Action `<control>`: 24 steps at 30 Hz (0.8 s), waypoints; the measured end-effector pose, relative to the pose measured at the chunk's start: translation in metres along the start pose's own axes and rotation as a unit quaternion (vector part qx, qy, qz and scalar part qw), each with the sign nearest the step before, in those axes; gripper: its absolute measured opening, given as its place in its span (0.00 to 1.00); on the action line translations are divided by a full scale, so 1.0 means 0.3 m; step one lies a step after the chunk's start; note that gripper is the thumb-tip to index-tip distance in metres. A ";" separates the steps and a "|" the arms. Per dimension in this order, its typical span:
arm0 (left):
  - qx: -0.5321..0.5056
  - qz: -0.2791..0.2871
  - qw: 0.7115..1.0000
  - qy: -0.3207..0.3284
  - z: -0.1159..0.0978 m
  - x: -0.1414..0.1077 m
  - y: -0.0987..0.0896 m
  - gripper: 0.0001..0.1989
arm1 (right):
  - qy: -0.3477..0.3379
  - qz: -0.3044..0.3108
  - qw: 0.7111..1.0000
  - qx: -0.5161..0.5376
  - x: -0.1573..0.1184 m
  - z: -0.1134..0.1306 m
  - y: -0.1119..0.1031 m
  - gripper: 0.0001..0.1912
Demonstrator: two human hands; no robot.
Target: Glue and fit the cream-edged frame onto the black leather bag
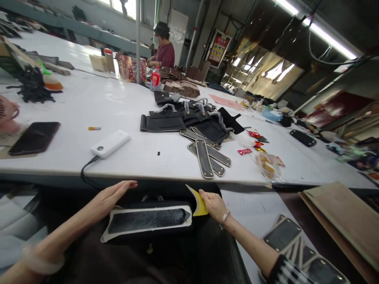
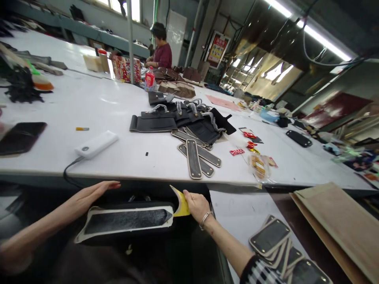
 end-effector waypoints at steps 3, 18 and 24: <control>-0.157 -0.015 0.985 -0.070 0.152 -0.082 -0.016 0.32 | -0.005 0.016 1.000 0.013 0.020 0.018 0.035 0.40; -0.240 -0.062 0.969 0.001 0.242 -0.202 0.097 0.26 | -0.244 0.038 0.961 -0.126 0.139 0.358 0.057 0.33; -0.260 -0.039 0.965 0.011 0.184 -0.203 0.103 0.25 | -0.313 0.039 0.939 -0.136 0.183 0.583 0.077 0.31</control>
Point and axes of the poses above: each hand's wrist, its own x-axis towards the middle knuckle, its own y-axis out of the palm, z = x × y, the point moved 8 cm from there along x, towards the middle knuckle, and after that the axes turned 4 degrees about z, right-handed, at the moved point
